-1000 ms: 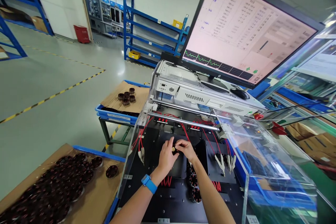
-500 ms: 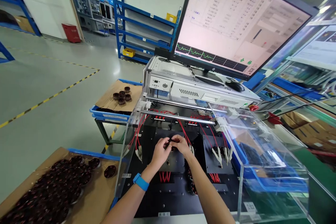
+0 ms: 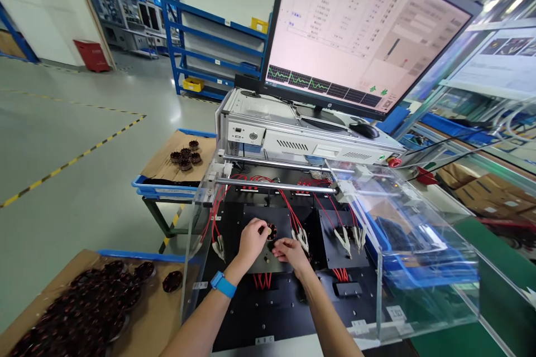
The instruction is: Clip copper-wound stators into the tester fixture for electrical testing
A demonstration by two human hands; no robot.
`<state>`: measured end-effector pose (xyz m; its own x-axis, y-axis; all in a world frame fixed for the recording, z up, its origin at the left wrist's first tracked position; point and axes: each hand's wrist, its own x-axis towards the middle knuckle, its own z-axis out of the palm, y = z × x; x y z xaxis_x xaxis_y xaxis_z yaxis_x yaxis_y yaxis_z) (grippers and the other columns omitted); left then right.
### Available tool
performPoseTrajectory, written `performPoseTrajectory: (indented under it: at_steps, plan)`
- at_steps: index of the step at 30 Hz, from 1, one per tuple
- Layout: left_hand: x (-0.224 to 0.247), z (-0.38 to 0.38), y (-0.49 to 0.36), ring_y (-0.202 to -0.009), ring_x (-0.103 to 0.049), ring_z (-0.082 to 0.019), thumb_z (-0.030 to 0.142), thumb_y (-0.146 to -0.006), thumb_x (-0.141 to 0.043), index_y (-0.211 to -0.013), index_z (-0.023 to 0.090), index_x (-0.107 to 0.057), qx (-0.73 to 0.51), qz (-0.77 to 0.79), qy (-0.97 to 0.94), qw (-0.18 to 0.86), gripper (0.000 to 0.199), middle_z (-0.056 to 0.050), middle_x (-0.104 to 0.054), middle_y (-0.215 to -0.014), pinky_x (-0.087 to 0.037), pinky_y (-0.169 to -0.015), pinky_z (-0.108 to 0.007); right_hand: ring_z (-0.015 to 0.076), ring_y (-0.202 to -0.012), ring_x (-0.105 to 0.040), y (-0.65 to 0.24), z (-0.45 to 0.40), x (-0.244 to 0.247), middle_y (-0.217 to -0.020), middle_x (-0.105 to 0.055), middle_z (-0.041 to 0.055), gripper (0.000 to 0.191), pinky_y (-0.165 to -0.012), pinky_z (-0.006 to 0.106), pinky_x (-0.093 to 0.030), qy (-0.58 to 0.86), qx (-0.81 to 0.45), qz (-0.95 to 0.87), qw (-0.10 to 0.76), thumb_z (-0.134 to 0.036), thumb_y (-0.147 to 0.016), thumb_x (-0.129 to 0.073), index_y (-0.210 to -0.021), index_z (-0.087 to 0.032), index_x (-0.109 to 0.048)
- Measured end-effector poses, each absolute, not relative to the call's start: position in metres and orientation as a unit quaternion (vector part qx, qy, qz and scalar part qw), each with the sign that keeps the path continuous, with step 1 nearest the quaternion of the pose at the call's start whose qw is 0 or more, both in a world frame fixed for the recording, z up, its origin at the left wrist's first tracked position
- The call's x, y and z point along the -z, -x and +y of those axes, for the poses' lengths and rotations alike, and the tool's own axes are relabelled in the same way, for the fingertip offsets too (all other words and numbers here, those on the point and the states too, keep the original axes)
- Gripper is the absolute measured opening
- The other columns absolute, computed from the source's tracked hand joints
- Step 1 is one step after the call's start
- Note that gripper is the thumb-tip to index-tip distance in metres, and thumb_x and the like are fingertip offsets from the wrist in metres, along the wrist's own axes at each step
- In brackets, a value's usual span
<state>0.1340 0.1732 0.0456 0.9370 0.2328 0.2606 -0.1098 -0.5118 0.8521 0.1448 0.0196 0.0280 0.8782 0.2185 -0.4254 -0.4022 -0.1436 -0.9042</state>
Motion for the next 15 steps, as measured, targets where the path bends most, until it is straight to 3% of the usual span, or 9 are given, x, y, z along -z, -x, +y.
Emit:
performPoseTrajectory:
  at_steps: [3, 8, 12, 15]
  plan:
    - [-0.04, 0.176, -0.144, -0.062, -0.055, -0.011, 0.014, -0.069, -0.054, -0.064, 0.018, -0.061, -0.15, 0.066, -0.817, 0.553, 0.01, 0.001, -0.059, -0.069, -0.043, -0.063, -0.024, 0.0099, -0.047, -0.046, -0.148, 0.015, -0.025, -0.052, -0.055, -0.0007, 0.033, -0.046, 0.022, -0.035, 0.737, -0.192, 0.039, 0.647, -0.046, -0.054, -0.063, -0.065, -0.016, -0.055]
    - [-0.036, 0.178, -0.147, -0.06, -0.057, -0.013, 0.013, -0.065, -0.058, -0.065, 0.017, -0.06, -0.122, 0.089, -0.783, 0.604, 0.004, 0.001, -0.06, -0.063, -0.046, -0.059, -0.025, 0.0117, -0.047, -0.044, -0.154, 0.009, -0.016, -0.051, -0.049, -0.0023, 0.015, -0.046, 0.025, -0.036, 0.822, -0.088, -0.068, 0.558, -0.033, -0.066, -0.047, -0.062, -0.019, -0.051]
    - [-0.042, 0.17, -0.117, -0.079, -0.057, -0.016, 0.019, -0.074, -0.056, -0.075, 0.018, -0.059, -0.22, 0.033, -0.814, 0.536, 0.003, -0.002, -0.06, -0.08, -0.047, -0.074, -0.03, 0.0144, -0.049, -0.048, -0.16, -0.001, -0.015, -0.054, -0.054, -0.0004, 0.018, -0.049, 0.028, -0.039, 0.833, -0.11, -0.095, 0.534, -0.035, -0.07, -0.047, -0.066, -0.02, -0.053]
    - [-0.041, 0.161, -0.096, -0.089, -0.056, -0.017, 0.016, -0.078, -0.054, -0.084, 0.021, -0.061, -0.249, -0.082, -0.866, 0.426, 0.011, -0.003, -0.061, -0.09, -0.046, -0.079, -0.033, 0.0202, -0.074, -0.058, -0.175, -0.013, -0.016, -0.081, -0.063, 0.0052, 0.022, -0.068, 0.033, -0.046, 0.884, 0.004, -0.053, 0.464, -0.032, -0.071, -0.049, -0.086, -0.019, -0.059]
